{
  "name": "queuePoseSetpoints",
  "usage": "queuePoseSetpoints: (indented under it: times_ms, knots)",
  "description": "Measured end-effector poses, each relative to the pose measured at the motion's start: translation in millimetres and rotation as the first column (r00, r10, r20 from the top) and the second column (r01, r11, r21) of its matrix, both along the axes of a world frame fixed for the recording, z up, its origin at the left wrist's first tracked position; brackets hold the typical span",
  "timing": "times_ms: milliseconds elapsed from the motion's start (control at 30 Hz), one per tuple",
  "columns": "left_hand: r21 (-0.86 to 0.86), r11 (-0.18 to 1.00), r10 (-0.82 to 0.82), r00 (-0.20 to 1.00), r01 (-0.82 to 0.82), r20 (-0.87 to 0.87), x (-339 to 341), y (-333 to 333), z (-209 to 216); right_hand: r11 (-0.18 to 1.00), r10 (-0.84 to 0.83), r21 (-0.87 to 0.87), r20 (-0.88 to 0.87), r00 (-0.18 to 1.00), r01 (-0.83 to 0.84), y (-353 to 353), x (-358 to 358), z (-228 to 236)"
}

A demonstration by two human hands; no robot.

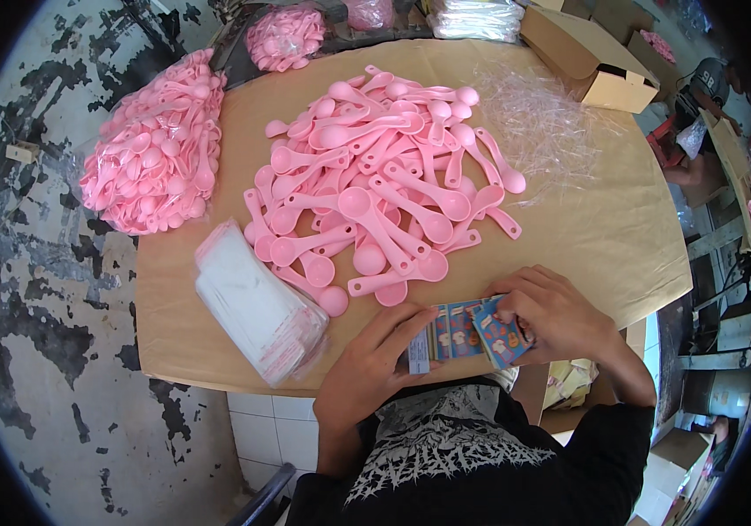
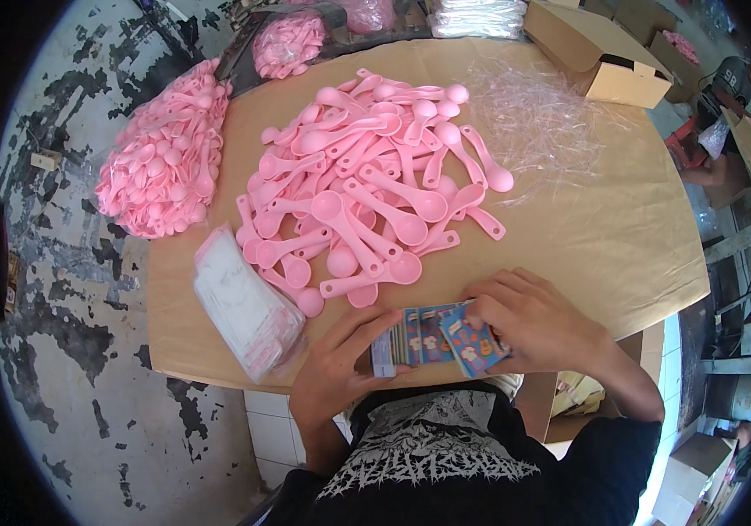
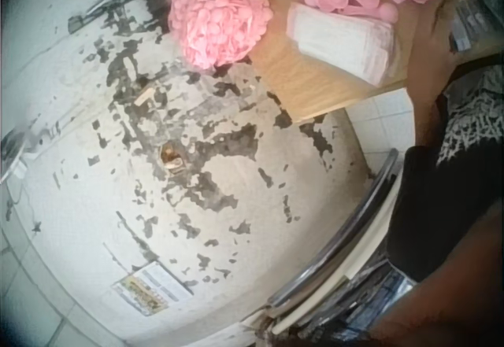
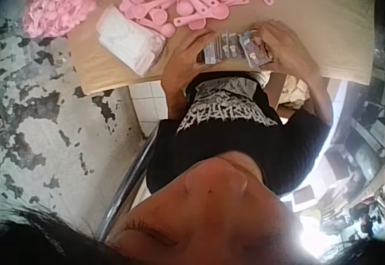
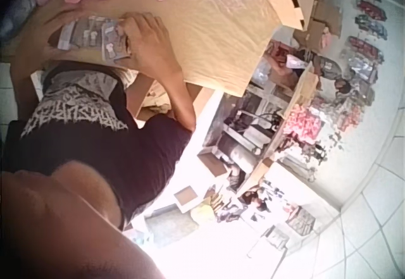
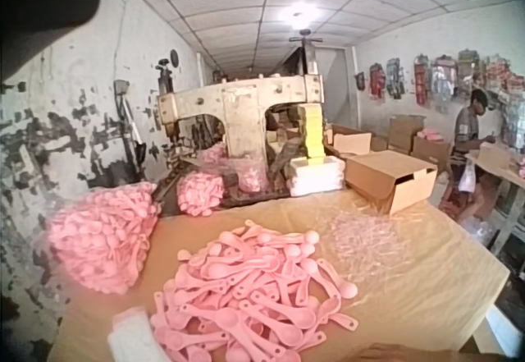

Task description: The person packs pink plastic spoons and small printed cards into clear plastic bags. They pick up a spoon and a card, place them into a bag, and seal it. The process is repeated multiple times, with finished packages set aside on the table.

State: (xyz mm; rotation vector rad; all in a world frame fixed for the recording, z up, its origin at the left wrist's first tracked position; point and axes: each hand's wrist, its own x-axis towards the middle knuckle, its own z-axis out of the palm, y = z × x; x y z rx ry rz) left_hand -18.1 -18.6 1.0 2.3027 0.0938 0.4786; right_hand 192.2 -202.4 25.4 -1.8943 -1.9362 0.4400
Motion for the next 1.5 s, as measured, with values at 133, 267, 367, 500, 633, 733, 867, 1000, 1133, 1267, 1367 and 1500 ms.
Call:
queuePoseSetpoints:
  times_ms: [133,267,367,500,633,733,867,1000,1133,1267,1367,1500]
  knots:
    - [0.025,0.999,0.04,0.998,-0.041,0.046,-24,5,4,1.0,-0.027,0.009,0.004,1.0,0.027,-14,16,3]
    - [-0.041,0.991,0.13,0.983,-0.126,0.129,-43,10,1,0.994,-0.089,0.065,-0.04,0.995,0.092,-18,24,-2]
    - [-0.001,0.999,0.055,0.995,-0.055,0.083,-23,17,-7,0.989,-0.073,0.124,-0.075,0.994,0.082,-9,21,-4]
    - [-0.026,0.998,0.067,0.994,-0.065,0.085,-4,9,-11,0.987,0.007,0.161,-0.131,0.991,0.014,9,12,0]
    - [-0.075,0.996,0.041,0.999,-0.04,0.014,-4,11,-11,0.997,0.008,0.082,-0.071,0.997,-0.002,21,-4,6]
    - [-0.17,0.983,0.057,0.998,-0.062,-0.035,-1,8,-10,0.999,0.002,0.048,-0.003,1.0,-0.002,30,-19,4]
    - [-0.086,0.985,0.151,0.988,-0.149,0.019,1,6,-7,0.994,-0.064,0.086,0.038,0.997,0.06,36,-30,-1]
    - [0.001,0.992,0.129,0.99,-0.129,0.061,-1,10,-11,0.998,-0.064,0.024,0.034,0.997,0.063,38,-30,-1]
    - [0.001,0.996,0.093,0.993,-0.094,0.076,-9,16,-14,0.999,-0.043,0.001,0.056,0.998,0.043,35,-27,0]
    - [-0.053,0.99,0.135,0.988,-0.131,0.074,-20,23,-14,0.998,-0.059,-0.021,0.081,0.995,0.061,33,-25,5]
    - [-0.031,0.991,0.136,0.985,-0.133,0.105,-22,22,-13,0.997,-0.039,-0.057,0.137,0.99,0.047,37,-22,11]
    - [0.037,0.979,0.19,0.961,-0.201,0.201,-27,22,-14,0.999,-0.01,-0.031,0.189,0.982,0.016,37,-22,16]
